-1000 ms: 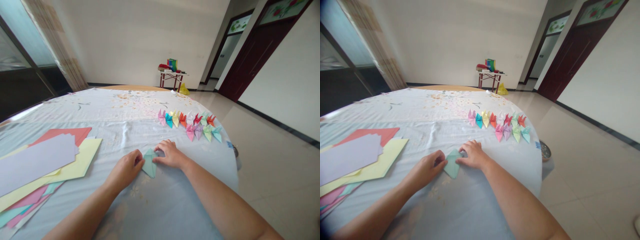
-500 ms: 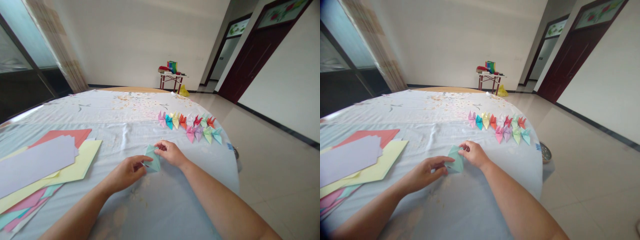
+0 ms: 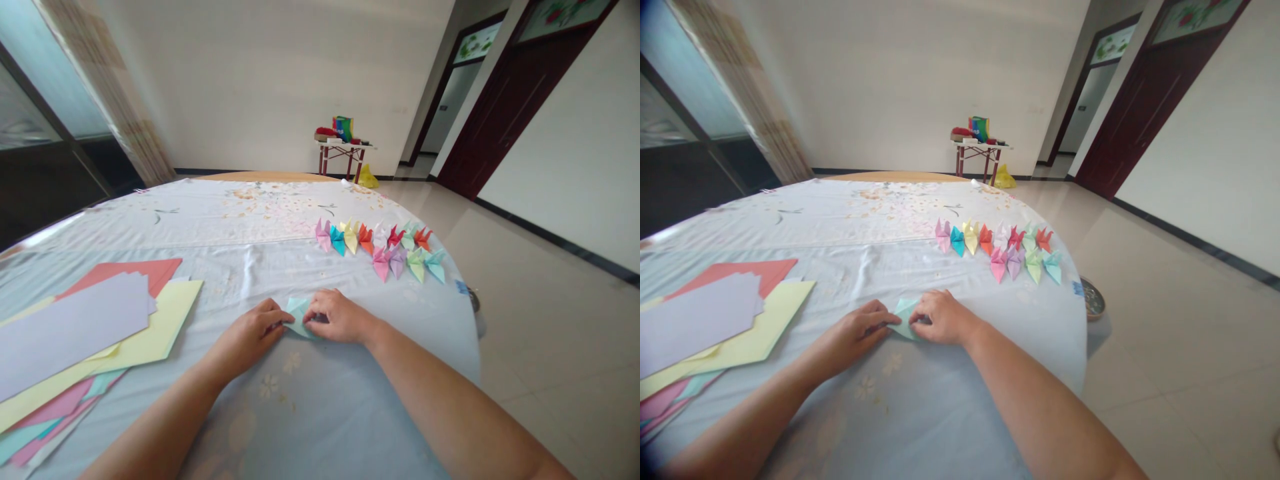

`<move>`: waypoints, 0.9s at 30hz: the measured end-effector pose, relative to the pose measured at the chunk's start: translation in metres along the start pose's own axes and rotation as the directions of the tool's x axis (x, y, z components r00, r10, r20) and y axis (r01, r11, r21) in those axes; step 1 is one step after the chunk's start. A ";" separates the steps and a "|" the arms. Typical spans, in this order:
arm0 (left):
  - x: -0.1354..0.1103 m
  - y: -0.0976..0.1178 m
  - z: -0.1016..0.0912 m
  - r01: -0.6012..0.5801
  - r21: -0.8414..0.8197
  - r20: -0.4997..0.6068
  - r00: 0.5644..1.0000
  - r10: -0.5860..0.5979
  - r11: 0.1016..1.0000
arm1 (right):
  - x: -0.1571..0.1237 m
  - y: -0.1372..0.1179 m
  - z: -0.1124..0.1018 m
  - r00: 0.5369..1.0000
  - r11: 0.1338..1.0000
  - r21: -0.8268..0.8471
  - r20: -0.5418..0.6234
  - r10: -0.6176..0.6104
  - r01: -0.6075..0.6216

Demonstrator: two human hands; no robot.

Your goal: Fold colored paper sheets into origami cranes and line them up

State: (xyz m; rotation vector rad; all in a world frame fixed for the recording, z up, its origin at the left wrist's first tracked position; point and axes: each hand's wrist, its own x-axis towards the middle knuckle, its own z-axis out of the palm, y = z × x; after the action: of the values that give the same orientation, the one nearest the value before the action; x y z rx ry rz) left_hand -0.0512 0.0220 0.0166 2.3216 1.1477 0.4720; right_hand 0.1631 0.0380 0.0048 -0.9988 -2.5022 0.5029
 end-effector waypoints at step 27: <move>0.009 0.007 0.023 0.321 0.153 -0.209 0.935 -0.287 0.935 | 0.000 0.003 0.003 0.999 0.994 0.106 -0.025 0.040 -0.037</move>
State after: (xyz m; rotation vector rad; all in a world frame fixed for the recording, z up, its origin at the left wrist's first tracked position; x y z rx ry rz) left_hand -0.0297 0.0189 0.0022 2.2276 1.6756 0.4879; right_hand 0.1630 0.0399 0.0006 -1.0084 -2.4097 0.6224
